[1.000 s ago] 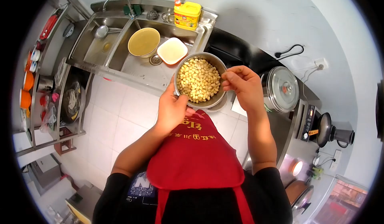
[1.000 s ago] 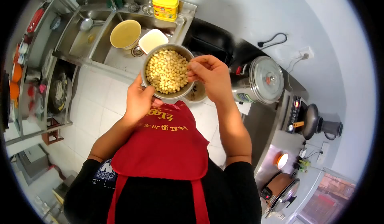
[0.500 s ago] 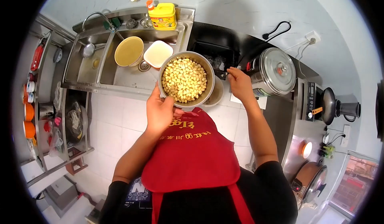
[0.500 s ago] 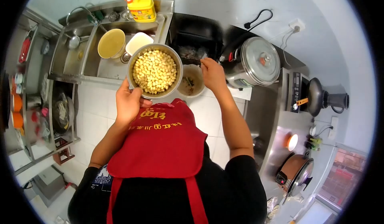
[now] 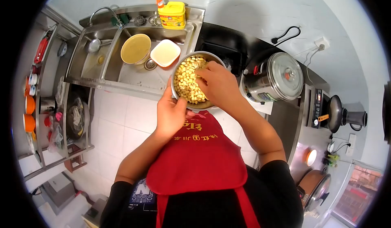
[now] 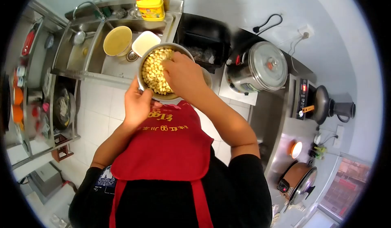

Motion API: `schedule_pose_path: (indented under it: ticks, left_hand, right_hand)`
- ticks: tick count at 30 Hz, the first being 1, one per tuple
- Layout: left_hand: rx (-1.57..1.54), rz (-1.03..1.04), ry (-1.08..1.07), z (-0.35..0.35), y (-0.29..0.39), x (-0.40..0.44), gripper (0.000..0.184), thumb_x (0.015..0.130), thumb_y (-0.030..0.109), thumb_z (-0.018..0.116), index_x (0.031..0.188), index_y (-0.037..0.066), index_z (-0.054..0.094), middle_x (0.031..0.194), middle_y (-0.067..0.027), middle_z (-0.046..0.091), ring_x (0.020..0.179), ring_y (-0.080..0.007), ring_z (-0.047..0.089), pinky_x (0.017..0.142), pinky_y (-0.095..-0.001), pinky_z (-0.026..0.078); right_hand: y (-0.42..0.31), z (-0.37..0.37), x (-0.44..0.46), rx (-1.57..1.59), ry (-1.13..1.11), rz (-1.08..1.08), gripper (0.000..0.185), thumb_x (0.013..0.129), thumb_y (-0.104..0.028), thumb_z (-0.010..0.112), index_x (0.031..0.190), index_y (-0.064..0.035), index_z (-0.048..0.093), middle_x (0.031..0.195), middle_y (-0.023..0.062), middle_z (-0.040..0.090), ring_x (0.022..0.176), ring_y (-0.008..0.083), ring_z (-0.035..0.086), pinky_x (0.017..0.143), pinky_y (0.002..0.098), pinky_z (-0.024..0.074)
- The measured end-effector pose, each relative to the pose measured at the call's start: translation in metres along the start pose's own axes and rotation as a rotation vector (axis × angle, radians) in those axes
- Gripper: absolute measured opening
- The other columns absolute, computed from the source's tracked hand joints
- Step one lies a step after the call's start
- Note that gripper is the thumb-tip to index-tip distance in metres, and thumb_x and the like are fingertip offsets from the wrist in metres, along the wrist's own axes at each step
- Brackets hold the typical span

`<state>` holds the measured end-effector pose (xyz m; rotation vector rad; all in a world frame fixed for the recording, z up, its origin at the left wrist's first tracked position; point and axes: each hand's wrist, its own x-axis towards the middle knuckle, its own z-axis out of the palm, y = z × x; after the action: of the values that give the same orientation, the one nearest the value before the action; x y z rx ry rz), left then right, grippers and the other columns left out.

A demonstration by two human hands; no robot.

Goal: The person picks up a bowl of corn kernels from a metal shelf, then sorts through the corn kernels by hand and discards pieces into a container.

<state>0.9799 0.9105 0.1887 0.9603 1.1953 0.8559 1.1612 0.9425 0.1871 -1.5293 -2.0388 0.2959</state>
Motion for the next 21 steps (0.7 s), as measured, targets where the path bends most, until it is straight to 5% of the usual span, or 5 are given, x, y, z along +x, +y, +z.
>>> schedule_pose_path:
  ticks: [1, 6, 9, 18, 21]
  left_hand:
    - [-0.019, 0.03, 0.011, 0.0, -0.002, -0.001, 0.059, 0.095, -0.005, 0.042, 0.153, 0.003, 0.035, 0.11, -0.0169, 0.07, 0.063, -0.0173, 0.071, 0.055, -0.0263, 0.06]
    - [0.012, 0.046, 0.001, -0.006, -0.009, 0.0, 0.062, 0.095, -0.005, 0.042, 0.156, 0.004, 0.032, 0.11, -0.016, 0.07, 0.064, -0.0172, 0.071, 0.055, -0.0264, 0.06]
    - [0.046, 0.007, -0.019, -0.008, -0.008, -0.001, 0.076, 0.095, -0.003, 0.045, 0.163, 0.002, 0.012, 0.099, -0.0176, 0.073, 0.065, -0.0179, 0.072, 0.058, -0.0285, 0.059]
    - [0.025, 0.015, -0.038, -0.011, -0.007, -0.003, 0.075, 0.096, -0.002, 0.046, 0.162, 0.001, 0.013, 0.099, -0.0186, 0.073, 0.066, -0.019, 0.073, 0.059, -0.0287, 0.06]
    - [0.001, 0.018, -0.041, -0.012, -0.008, -0.002, 0.075, 0.095, -0.002, 0.046, 0.162, 0.001, 0.014, 0.098, -0.0181, 0.073, 0.066, -0.0193, 0.073, 0.059, -0.029, 0.06]
  right_hand:
    - [-0.002, 0.002, 0.003, -0.081, -0.045, -0.002, 0.017, 0.087, -0.019, 0.073, 0.102, -0.0114, 0.074, 0.096, 0.0079, 0.063, 0.093, 0.0296, 0.065, 0.078, 0.0415, 0.0548]
    - [-0.008, 0.007, 0.01, -0.156, -0.099, -0.001, 0.019, 0.085, -0.02, 0.073, 0.101, -0.0103, 0.073, 0.101, 0.0086, 0.06, 0.1, 0.0288, 0.063, 0.079, 0.0429, 0.055]
    - [-0.012, 0.014, 0.01, -0.198, -0.096, 0.02, 0.017, 0.083, -0.019, 0.073, 0.096, -0.0089, 0.072, 0.1, 0.0092, 0.06, 0.1, 0.0292, 0.063, 0.079, 0.043, 0.0553]
    - [-0.013, 0.01, 0.008, -0.02, 0.017, 0.054, 0.013, 0.081, -0.015, 0.072, 0.087, -0.0049, 0.068, 0.093, 0.0105, 0.06, 0.092, 0.0326, 0.063, 0.079, 0.0432, 0.0547]
    - [-0.009, -0.012, 0.005, 0.081, 0.017, 0.081, 0.013, 0.083, -0.011, 0.073, 0.09, -0.0017, 0.068, 0.09, 0.0086, 0.067, 0.085, 0.0259, 0.068, 0.075, 0.0363, 0.0561]
